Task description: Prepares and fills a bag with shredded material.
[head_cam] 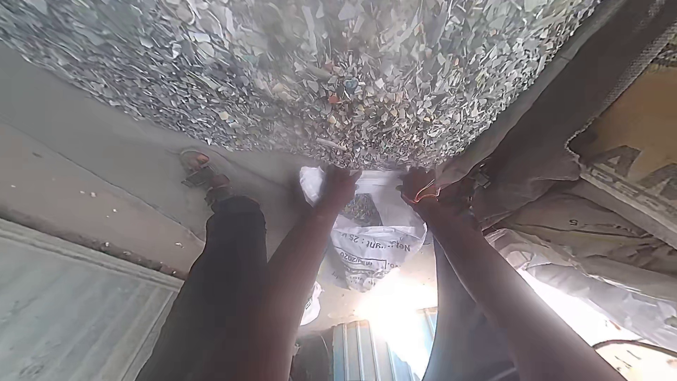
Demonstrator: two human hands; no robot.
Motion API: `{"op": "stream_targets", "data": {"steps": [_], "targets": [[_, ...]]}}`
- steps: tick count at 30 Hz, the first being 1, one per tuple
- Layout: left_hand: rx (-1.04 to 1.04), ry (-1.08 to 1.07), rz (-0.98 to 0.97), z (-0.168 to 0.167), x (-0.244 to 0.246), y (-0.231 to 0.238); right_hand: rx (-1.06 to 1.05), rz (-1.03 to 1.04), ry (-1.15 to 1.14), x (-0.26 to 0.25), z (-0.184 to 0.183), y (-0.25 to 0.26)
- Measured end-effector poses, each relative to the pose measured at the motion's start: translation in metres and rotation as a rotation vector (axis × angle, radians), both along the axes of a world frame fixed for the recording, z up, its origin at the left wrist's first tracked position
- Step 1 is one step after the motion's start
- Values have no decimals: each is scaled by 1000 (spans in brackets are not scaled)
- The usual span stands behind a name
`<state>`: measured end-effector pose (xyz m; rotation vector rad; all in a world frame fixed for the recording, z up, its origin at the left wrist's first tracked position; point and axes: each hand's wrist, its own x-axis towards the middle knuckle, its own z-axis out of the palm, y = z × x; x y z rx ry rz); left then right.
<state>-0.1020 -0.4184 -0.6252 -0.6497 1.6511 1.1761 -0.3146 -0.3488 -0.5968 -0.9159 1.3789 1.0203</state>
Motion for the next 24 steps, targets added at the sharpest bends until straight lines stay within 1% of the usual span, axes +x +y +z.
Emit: {"op": "stream_targets", "data": {"steps": [2, 4, 6, 9, 11, 12, 14, 15, 16, 17, 18, 19, 20, 21, 22, 23, 24], "targets": [[14, -14, 29, -5, 1, 10, 34, -5, -8, 3, -8, 18], [-31, -85, 105, -10, -2, 14, 31, -49, 18, 5, -15, 30], [-22, -251, 179, -19, -8, 6, -16, -96, 69, 6, -26, 39], [58, -485, 248, -38, -18, -13, -86, -148, 197, 3, -43, 50], [64, -582, 286, -42, -20, -16, -62, -190, 239, 0, -43, 51], [66, -607, 302, -41, -20, -15, -79, -228, 247, 0, -37, 50], [61, -624, 332, -39, -25, -14, -239, -300, 215, 0, -20, 49], [56, -627, 338, -39, -26, -13, -355, -355, 149, 3, -12, 48], [55, -623, 340, -39, -27, -12, -429, -415, 42, 7, -3, 43], [53, -617, 341, -39, -27, -11, -448, -472, -74, 11, 3, 37], [50, -615, 345, -37, -27, -10, -366, -558, -157, 15, 8, 28], [40, -615, 354, -34, -27, -9, -223, -676, -199, 18, 11, 17], [19, -609, 373, -32, -27, -8, -41, -825, -183, 18, 12, 5], [-9, -598, 397, -31, -26, -7, 157, -993, -122, 17, 12, -6], [-25, -596, 404, -29, -27, -7, 315, -1118, -64, 15, 9, -12], [-31, -598, 405, -29, -27, -7, 400, -1207, -15, 15, 5, -12], [-35, -601, 411, -29, -28, -7, 438, -1291, 22, 15, 1, -8]]}}
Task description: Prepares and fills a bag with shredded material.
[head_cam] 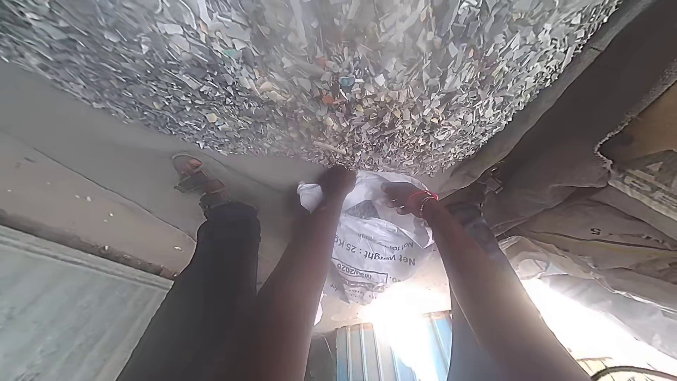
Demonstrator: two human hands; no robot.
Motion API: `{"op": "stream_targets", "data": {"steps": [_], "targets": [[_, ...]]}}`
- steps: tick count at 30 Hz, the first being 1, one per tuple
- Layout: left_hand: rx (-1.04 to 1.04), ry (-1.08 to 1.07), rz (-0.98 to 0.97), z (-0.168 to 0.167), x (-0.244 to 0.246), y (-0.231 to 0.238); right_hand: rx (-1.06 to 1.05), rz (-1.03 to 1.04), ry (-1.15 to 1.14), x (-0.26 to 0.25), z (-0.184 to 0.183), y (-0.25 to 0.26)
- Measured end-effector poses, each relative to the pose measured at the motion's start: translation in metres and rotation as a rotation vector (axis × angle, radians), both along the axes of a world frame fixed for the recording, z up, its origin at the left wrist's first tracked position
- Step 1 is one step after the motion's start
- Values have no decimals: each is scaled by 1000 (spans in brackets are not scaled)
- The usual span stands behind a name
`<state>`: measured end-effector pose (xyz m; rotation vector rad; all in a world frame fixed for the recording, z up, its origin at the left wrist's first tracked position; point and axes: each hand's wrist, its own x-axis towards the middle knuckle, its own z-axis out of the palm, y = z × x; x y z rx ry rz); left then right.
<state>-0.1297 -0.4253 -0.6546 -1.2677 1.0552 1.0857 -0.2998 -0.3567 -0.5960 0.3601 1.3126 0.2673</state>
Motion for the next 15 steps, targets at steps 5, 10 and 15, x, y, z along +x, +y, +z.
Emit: {"op": "stream_targets", "data": {"steps": [5, 10, 15], "targets": [[14, 1, 16, 1, -2, 6, 126, -652, 226, 9, -3, 35], [-5, -15, 53, -3, -6, 10, 154, -1030, 502, 16, -25, 46], [-212, -30, 94, 4, -16, -14, 62, -1093, 502, 3, -28, 24]]}}
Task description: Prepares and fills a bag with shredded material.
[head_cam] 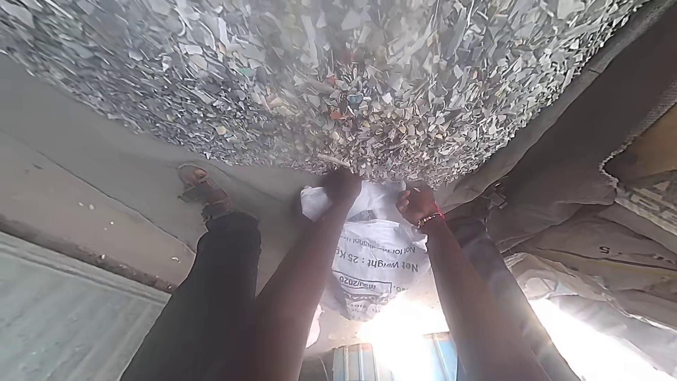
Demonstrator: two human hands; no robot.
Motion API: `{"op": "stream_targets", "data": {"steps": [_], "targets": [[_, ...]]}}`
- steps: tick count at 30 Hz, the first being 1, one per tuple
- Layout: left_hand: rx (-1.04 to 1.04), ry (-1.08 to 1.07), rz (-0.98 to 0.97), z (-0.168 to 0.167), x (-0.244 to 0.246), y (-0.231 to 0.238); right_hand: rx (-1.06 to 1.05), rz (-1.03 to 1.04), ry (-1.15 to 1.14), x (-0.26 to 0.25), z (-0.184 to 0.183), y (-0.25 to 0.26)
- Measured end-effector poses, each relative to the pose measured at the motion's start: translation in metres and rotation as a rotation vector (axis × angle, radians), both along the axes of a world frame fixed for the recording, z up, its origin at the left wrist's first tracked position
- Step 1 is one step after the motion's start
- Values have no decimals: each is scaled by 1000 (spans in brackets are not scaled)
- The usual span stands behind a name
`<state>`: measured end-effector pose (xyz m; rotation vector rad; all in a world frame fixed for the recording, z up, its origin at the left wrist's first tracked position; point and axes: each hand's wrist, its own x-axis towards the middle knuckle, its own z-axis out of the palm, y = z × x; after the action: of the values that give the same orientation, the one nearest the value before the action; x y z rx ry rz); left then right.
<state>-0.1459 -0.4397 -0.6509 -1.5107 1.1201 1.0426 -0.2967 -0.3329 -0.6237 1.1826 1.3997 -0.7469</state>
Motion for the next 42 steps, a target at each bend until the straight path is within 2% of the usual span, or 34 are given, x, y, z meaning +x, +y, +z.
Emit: {"op": "stream_targets", "data": {"steps": [3, 6, 7, 9, 11, 13, 16, 19, 21, 22, 23, 24, 26, 27, 29, 31, 32, 35, 37, 42], "targets": [[-181, 66, -41, 20, -7, -42, -164, -17, 32, -5, 18, -35], [-346, 154, -145, 36, 3, -78, -326, 119, 28, -9, 34, -57], [-438, 191, -200, 36, 12, -82, -354, 223, 30, -10, 40, -62], [-669, 321, -282, 27, 31, -84, -418, 598, 28, -19, 46, -71], [-735, 364, -360, 23, 47, -88, -430, 1017, -15, -38, 41, -82], [-808, 358, -464, 25, 65, -95, -391, 1300, -133, -48, 38, -102], [-674, 373, -513, 44, 68, -117, -379, 1491, -282, -40, 44, -131], [-244, 346, -521, 69, 51, -150, -312, 1492, -296, -31, 63, -146], [2, 336, -559, 89, 45, -171, -312, 1623, -228, -31, 83, -142], [13, 367, -554, 107, 43, -182, -341, 1711, -167, -34, 102, -141], [-77, 428, -537, 127, 41, -197, -357, 1810, -66, -39, 121, -141], [-253, 521, -510, 147, 37, -217, -334, 1882, 51, -48, 140, -137], [-635, 676, -468, 174, 19, -268, -209, 1915, 289, -64, 171, -117], [-733, 674, -441, 181, 3, -299, -132, 1915, 342, -69, 180, -104], [-843, 646, -357, 179, -35, -355, -10, 1874, 246, -71, 191, -82], [-831, 592, -314, 159, -71, -385, 3, 1831, 58, -62, 197, -68], [-838, 543, -323, 147, -87, -384, -18, 1824, -40, -56, 196, -67], [-857, 486, -398, 122, -107, -337, -107, 1764, -263, -36, 185, -63], [-764, 472, -430, 128, -112, -315, -124, 1712, -259, -32, 177, -64], [-568, 480, -450, 147, -111, -299, -119, 1629, -124, -44, 176, -80]]}}
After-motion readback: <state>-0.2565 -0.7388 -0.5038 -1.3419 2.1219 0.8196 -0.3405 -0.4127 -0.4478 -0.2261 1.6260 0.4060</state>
